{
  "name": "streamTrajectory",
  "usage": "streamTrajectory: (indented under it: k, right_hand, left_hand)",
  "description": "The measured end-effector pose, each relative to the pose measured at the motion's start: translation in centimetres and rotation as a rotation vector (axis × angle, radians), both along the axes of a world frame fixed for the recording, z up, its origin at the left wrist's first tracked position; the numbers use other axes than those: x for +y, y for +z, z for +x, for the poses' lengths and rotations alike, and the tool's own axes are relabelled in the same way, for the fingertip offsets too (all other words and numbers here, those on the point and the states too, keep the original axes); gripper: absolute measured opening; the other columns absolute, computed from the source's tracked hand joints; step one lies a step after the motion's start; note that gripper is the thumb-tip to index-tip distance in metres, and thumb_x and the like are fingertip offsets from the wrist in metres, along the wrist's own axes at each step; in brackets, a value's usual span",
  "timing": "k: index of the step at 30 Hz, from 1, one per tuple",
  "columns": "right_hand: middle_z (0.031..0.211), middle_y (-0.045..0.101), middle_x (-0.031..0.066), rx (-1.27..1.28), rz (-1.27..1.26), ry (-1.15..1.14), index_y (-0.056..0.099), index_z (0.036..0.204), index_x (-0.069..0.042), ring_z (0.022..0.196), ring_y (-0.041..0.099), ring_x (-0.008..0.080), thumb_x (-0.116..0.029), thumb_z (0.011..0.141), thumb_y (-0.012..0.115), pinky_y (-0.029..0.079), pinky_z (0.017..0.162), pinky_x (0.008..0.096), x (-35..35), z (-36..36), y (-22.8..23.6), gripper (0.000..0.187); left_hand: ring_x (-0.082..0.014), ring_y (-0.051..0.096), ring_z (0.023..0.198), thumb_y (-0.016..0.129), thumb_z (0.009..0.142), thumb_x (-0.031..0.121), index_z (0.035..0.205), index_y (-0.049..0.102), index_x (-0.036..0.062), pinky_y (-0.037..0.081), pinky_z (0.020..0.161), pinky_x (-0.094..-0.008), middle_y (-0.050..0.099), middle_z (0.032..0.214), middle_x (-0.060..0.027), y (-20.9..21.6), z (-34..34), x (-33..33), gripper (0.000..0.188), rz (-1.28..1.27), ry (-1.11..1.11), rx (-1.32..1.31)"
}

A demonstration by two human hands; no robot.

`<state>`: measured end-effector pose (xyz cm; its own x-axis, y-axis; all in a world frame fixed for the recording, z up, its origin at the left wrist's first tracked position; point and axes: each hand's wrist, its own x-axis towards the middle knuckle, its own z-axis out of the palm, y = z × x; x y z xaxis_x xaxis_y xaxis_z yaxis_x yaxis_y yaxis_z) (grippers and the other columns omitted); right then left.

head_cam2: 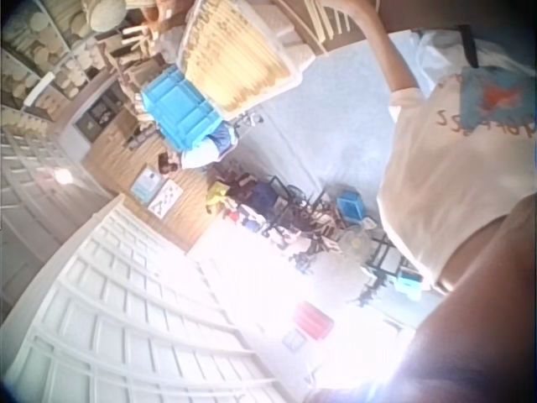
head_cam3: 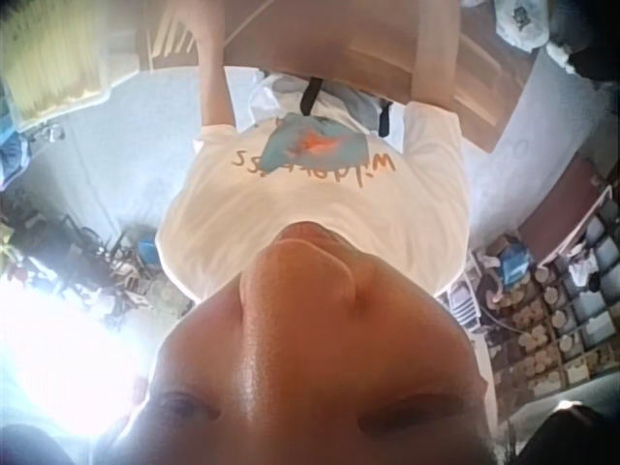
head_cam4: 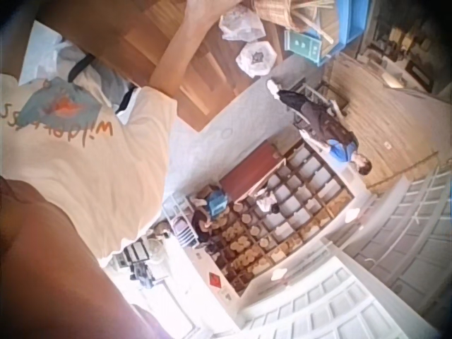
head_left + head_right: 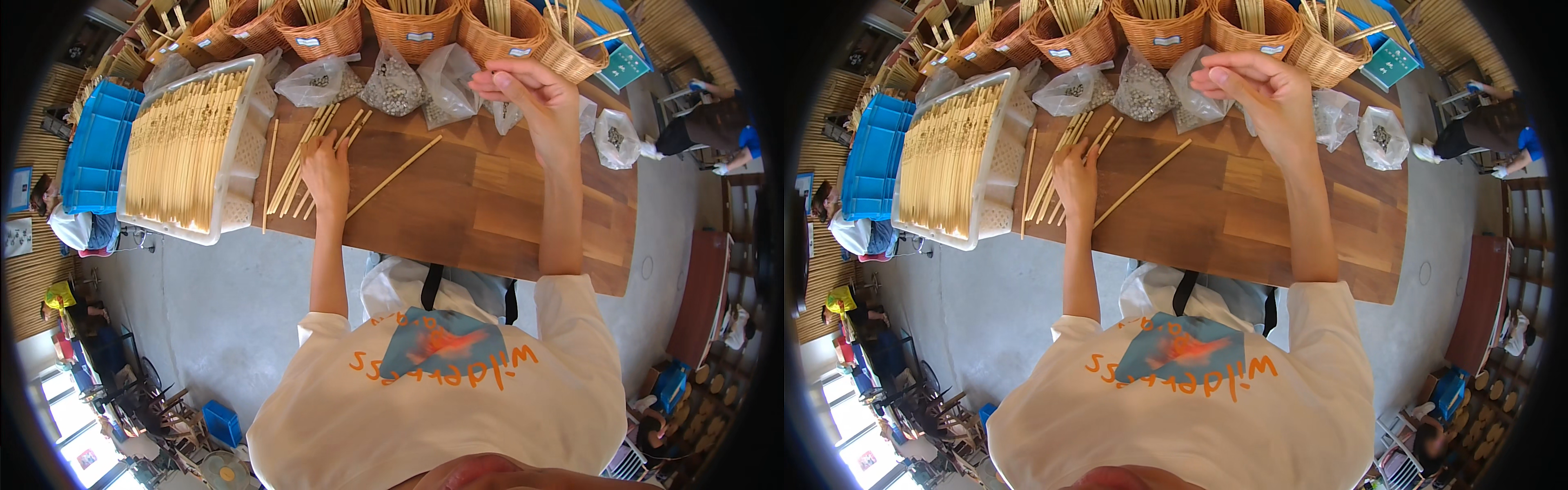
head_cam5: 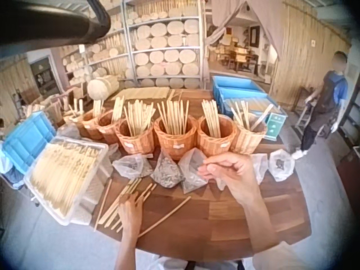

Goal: The person assembles bamboo sticks by picking up individual sticks, sliding small metal or plastic rings onto them, and placing the finished sticks into a basket or a collection on the table.

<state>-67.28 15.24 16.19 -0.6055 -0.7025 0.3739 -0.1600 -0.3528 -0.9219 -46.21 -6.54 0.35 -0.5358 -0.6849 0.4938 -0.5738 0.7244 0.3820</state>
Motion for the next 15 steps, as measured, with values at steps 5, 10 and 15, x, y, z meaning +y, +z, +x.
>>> streamTrajectory:
  k: [5, 10, 15]
  right_hand:
    - [0.103, 0.075, 0.017, -0.004, 0.053, 0.001, 0.069, 0.114, 0.007, 0.094, 0.075, 0.023, -0.005, 0.097, 0.067, 0.061, 0.083, 0.0317, 0.1, -0.1, -0.7, 0.021]
    - [0.103, 0.075, 0.0155, -0.02, 0.088, 0.039, 0.07, 0.112, 0.005, 0.094, 0.074, 0.0204, -0.006, 0.097, 0.067, 0.06, 0.084, 0.0297, -0.5, 0.4, -0.7, 0.019]
    - [0.101, 0.076, 0.0133, -0.027, 0.081, -0.006, 0.072, 0.11, 0.004, 0.095, 0.074, 0.0179, -0.005, 0.094, 0.071, 0.059, 0.086, 0.0273, -1.3, 1.1, -2.5, 0.018]
  left_hand:
    - [-0.0349, 0.062, 0.099, 0.074, 0.088, 0.015, 0.097, 0.07, 0.0028, 0.05, 0.087, -0.0444, 0.065, 0.099, -0.015, -0.3, -0.9, -3.6, 0.016, -0.146, 0.122, -0.125]
    - [-0.0352, 0.061, 0.098, 0.072, 0.089, 0.013, 0.102, 0.067, 0.0041, 0.049, 0.087, -0.0446, 0.065, 0.099, -0.0149, -1.6, -0.8, -5.9, 0.017, -0.077, 0.068, -0.15]
    - [-0.0336, 0.065, 0.084, 0.066, 0.095, 0.008, 0.101, 0.064, 0.0019, 0.052, 0.072, -0.0427, 0.067, 0.095, -0.0135, 4.8, -1.0, -0.4, 0.009, 0.159, -0.037, 0.207]
